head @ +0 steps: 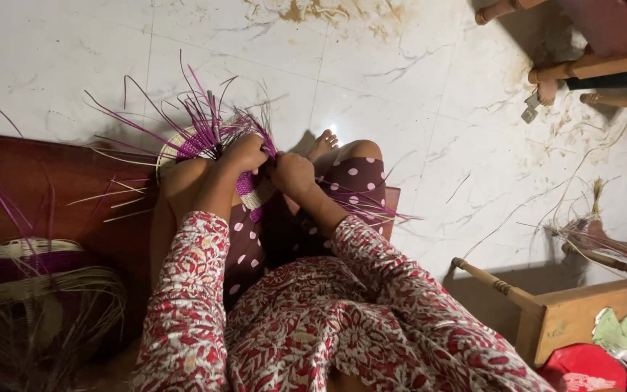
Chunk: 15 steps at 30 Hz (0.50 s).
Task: Weaving a hand fan by interlacing colored and natural fiber strips.
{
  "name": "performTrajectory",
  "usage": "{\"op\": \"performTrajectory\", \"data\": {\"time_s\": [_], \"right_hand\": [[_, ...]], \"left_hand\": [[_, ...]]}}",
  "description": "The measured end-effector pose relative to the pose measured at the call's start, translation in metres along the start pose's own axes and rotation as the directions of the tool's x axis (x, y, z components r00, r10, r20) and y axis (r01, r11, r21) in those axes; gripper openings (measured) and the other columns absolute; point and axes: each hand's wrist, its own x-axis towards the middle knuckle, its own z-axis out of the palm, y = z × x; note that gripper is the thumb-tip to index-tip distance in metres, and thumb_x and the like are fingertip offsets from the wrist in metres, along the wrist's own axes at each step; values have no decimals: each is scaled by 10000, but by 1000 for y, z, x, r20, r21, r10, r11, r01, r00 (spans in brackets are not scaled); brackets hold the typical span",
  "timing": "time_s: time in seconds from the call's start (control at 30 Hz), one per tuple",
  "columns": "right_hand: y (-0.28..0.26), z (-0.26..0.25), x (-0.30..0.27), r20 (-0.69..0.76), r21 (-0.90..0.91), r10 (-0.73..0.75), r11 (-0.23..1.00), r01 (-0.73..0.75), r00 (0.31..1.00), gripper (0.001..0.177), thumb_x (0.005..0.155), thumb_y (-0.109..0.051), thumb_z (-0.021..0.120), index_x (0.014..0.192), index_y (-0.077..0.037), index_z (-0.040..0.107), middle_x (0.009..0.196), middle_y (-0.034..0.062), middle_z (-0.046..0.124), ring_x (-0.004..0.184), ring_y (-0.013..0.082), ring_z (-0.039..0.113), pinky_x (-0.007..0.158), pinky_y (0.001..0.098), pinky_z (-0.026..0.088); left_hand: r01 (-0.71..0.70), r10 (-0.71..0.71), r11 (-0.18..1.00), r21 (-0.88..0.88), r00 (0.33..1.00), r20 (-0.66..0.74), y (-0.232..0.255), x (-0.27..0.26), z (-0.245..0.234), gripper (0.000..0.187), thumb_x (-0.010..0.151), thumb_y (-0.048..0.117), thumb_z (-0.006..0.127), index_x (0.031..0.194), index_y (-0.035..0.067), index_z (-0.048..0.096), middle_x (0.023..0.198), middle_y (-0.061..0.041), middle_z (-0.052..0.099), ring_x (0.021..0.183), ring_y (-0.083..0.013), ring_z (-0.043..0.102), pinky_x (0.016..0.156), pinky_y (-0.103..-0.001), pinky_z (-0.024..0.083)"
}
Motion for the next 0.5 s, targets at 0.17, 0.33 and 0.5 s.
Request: {"op": "performTrajectory", "data": {"time_s": [0.17, 0.33, 0.5], "right_hand": [[5, -7, -1, -121, -283, -44, 959, 8, 992, 232, 816, -306, 643, 931, -139, 757, 729, 59, 700, 743, 281, 747, 632, 413, 607], [63, 22, 46, 182, 350, 120, 920, -178, 976, 337, 914, -388, 611, 1022, -104, 757, 944, 170, 768, 1035, 382, 722, 882, 516, 569], [31, -15, 38, 90, 517, -5, 855, -42, 996, 325, 841, -370, 689, 891, -51, 726, 796, 195, 717, 835, 380, 712, 744, 488, 541]], "left_hand": [[-46, 45, 998, -53, 999, -20, -7, 6, 3, 462, 894, 205, 554, 1267, -35, 683, 523, -91, 650, 684, -272, 736, 937, -522, 544], [-98, 97, 995, 9, 995, 31, -6, 1, -6, 415, 863, 265, 621, 1111, -52, 721, 522, -136, 659, 765, -328, 749, 878, -471, 554], [93, -119, 981, 169, 982, 147, 26, 1, -21, 438, 843, 166, 646, 1225, -48, 657, 689, -169, 692, 877, -315, 703, 988, -364, 467]]}}
